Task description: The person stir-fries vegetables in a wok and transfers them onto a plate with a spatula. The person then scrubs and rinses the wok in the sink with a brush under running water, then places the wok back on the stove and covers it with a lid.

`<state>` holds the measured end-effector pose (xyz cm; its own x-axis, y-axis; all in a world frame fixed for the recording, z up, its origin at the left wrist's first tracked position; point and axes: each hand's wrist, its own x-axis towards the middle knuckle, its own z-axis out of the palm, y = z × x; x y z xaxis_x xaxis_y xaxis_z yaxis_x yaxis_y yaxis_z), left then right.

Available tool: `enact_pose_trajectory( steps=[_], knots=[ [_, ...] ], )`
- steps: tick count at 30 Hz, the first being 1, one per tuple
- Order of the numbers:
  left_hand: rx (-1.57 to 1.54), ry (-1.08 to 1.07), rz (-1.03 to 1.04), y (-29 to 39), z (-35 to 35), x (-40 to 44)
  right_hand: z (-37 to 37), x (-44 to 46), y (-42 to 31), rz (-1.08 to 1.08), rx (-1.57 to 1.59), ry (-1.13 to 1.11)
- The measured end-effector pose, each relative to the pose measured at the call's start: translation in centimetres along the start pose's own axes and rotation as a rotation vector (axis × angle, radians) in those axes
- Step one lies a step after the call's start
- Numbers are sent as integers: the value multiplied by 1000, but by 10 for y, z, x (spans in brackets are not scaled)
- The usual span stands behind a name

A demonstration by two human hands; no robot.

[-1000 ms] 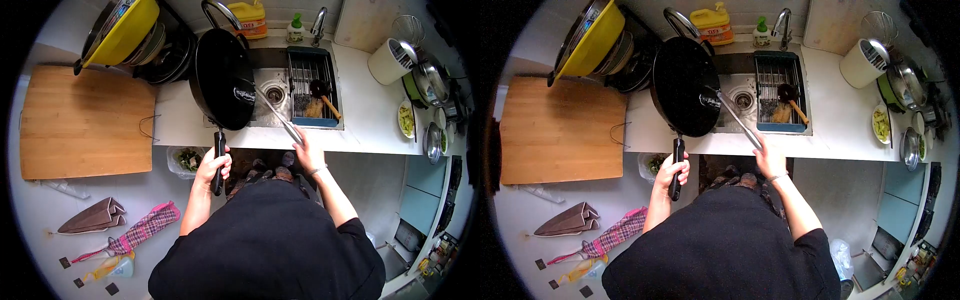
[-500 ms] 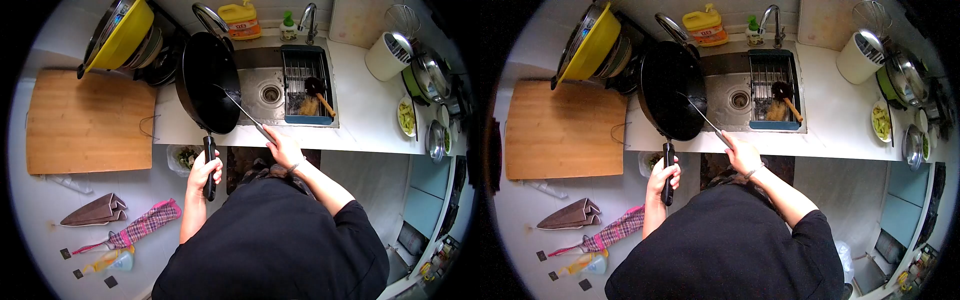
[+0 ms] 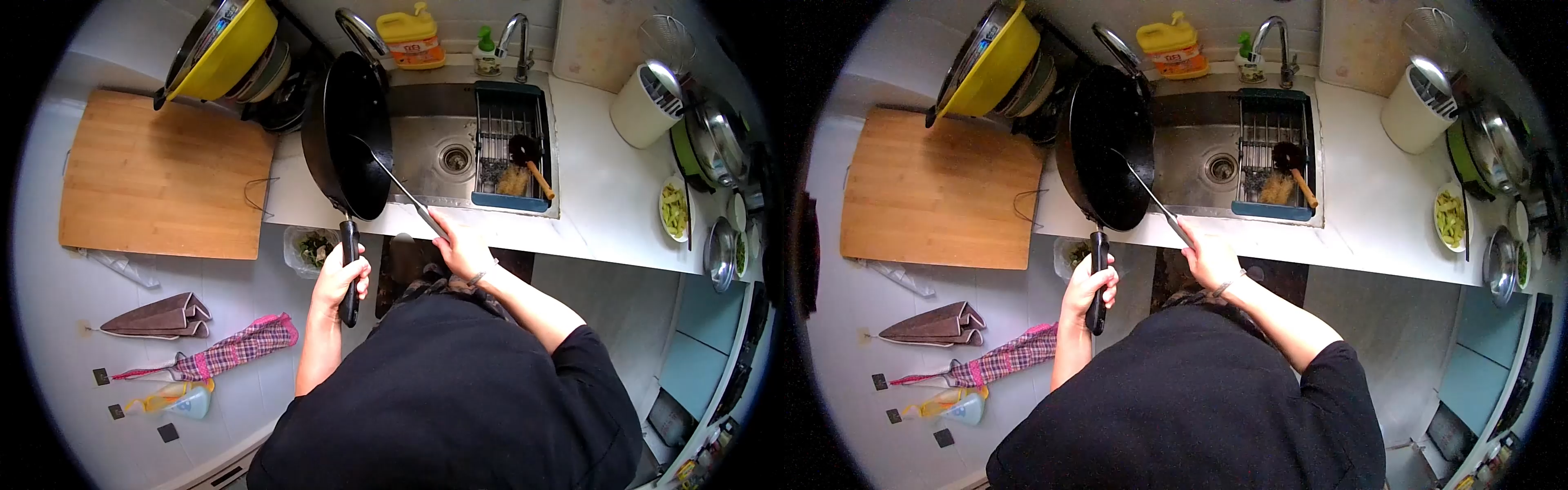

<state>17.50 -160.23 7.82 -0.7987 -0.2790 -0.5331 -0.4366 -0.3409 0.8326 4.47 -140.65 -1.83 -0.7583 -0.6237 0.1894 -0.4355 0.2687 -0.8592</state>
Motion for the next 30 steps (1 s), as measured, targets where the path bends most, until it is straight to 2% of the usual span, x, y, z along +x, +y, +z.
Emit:
enact_pose_trajectory(
  steps=[13, 15, 25, 29, 30],
  knots=[
    [24, -36, 33, 0, -16, -4, 9, 0, -29, -54, -106, 37],
    [50, -44, 41, 1, -23, -4, 11, -1, -38, 17, -122, -5],
    [97, -156, 31, 2, -68, -2, 58, -14, -62, 62, -208, 87],
    [105, -228, 17, 1, -89, -1, 71, -22, -86, 145, -188, 92],
    [98, -252, 13, 0, -93, 0, 75, -25, -89, 110, -182, 148]
  ],
)
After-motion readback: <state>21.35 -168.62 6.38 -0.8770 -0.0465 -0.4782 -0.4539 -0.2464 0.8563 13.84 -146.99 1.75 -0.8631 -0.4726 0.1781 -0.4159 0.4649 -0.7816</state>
